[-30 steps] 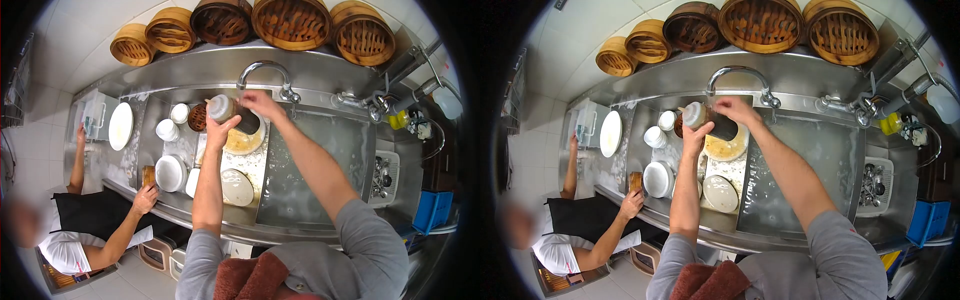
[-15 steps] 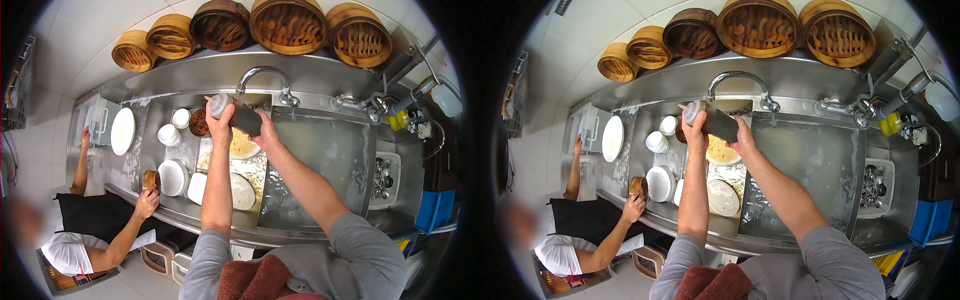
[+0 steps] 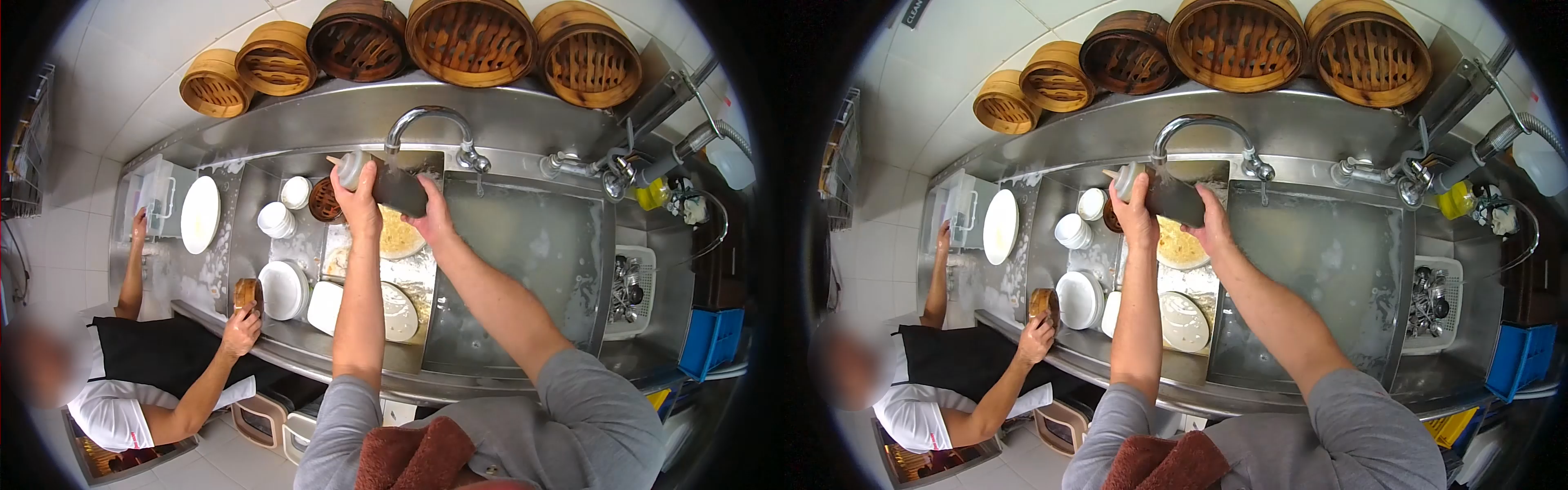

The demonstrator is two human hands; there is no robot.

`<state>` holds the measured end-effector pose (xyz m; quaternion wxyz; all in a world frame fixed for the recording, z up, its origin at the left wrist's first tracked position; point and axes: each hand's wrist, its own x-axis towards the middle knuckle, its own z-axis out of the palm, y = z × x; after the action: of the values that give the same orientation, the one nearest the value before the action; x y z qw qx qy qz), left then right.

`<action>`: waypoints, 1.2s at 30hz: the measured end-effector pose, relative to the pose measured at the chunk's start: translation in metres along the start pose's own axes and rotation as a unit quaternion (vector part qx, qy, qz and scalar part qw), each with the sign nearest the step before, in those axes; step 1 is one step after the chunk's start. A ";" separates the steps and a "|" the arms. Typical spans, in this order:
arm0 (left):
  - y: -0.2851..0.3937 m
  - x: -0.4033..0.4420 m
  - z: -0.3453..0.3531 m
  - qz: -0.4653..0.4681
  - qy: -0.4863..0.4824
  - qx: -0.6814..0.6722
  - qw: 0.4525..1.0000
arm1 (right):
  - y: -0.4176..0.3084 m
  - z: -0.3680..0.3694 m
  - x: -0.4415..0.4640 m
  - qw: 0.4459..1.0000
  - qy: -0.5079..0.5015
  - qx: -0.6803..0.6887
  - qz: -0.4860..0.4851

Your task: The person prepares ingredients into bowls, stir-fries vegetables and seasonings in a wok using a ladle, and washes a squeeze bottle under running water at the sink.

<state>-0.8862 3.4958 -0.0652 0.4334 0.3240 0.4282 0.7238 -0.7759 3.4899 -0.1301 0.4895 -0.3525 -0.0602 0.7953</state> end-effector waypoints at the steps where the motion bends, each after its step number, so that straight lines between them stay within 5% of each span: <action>1: -0.003 -0.002 0.005 0.021 0.055 0.017 0.998 | 0.004 0.002 -0.001 0.998 0.015 0.017 -0.057; 3: -0.013 -0.005 0.009 0.025 0.063 0.032 0.997 | 0.009 0.001 0.004 0.992 0.028 0.034 -0.115; 5: -0.018 -0.006 0.013 0.015 0.072 0.007 0.997 | 0.013 -0.004 0.017 0.913 0.035 -0.159 -0.375; 6: -0.018 -0.006 0.011 0.015 0.072 0.007 0.997 | 0.015 -0.010 0.020 0.913 0.035 -0.158 -0.375; 8: -0.022 -0.003 0.002 -0.007 0.110 -0.051 0.993 | -0.001 0.003 -0.001 0.802 -0.013 -0.388 -0.454; 9: -0.024 0.001 -0.004 -0.007 0.109 -0.054 0.993 | -0.008 0.012 -0.007 0.800 -0.013 -0.390 -0.455; 11: -0.029 0.006 -0.022 -0.031 0.036 -0.059 0.997 | -0.015 0.031 -0.018 0.690 -0.004 -0.664 -0.289; 12: -0.029 0.004 -0.026 -0.075 0.021 -0.077 0.994 | -0.038 0.052 -0.034 0.625 -0.080 -0.731 -0.264; 13: -0.031 0.002 -0.027 -0.078 0.025 -0.076 0.994 | -0.039 0.052 -0.015 0.626 -0.082 -0.731 -0.259; 15: -0.034 0.003 -0.024 -0.072 0.010 -0.132 0.989 | -0.037 0.049 0.027 0.743 -0.099 -0.643 -0.158; 17: -0.024 0.001 -0.022 -0.036 -0.007 -0.104 0.994 | -0.036 0.041 0.030 0.759 -0.106 -0.627 -0.139; 19: -0.012 0.004 -0.025 -0.029 -0.103 -0.086 0.991 | -0.019 0.012 0.042 0.936 -0.182 -0.297 0.048; 21: 0.008 0.007 -0.015 -0.023 -0.142 -0.117 0.983 | -0.027 0.020 -0.005 0.939 -0.240 -0.225 0.100; 24: -0.001 0.015 -0.017 -0.010 -0.125 -0.102 0.987 | -0.020 0.027 -0.029 0.991 -0.092 -0.088 0.040; 25: 0.000 0.011 -0.009 0.005 -0.088 -0.066 0.994 | -0.016 0.024 -0.021 0.991 -0.092 -0.085 0.043; 27: -0.003 -0.004 0.006 0.044 -0.039 0.095 0.994 | -0.006 0.015 -0.002 0.889 -0.065 -0.326 -0.314; 29: -0.012 -0.014 0.014 0.024 -0.018 0.073 0.997 | -0.009 0.023 -0.020 0.858 -0.050 -0.366 -0.357; 31: -0.019 -0.017 0.015 -0.030 0.008 0.014 0.999 | -0.008 0.024 -0.024 0.731 -0.020 -0.489 -0.475; 33: -0.026 -0.017 0.010 -0.042 0.020 -0.019 0.999 | -0.011 0.023 -0.026 0.707 -0.031 -0.512 -0.487; 36: -0.012 -0.031 0.008 -0.082 -0.026 -0.042 0.995 | -0.030 0.027 -0.008 0.813 -0.065 -0.523 -0.245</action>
<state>-0.8623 3.4741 -0.0751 0.5158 0.2874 0.4110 0.6946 -0.7690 3.5056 -0.0927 0.4045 -0.4766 -0.5834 0.5184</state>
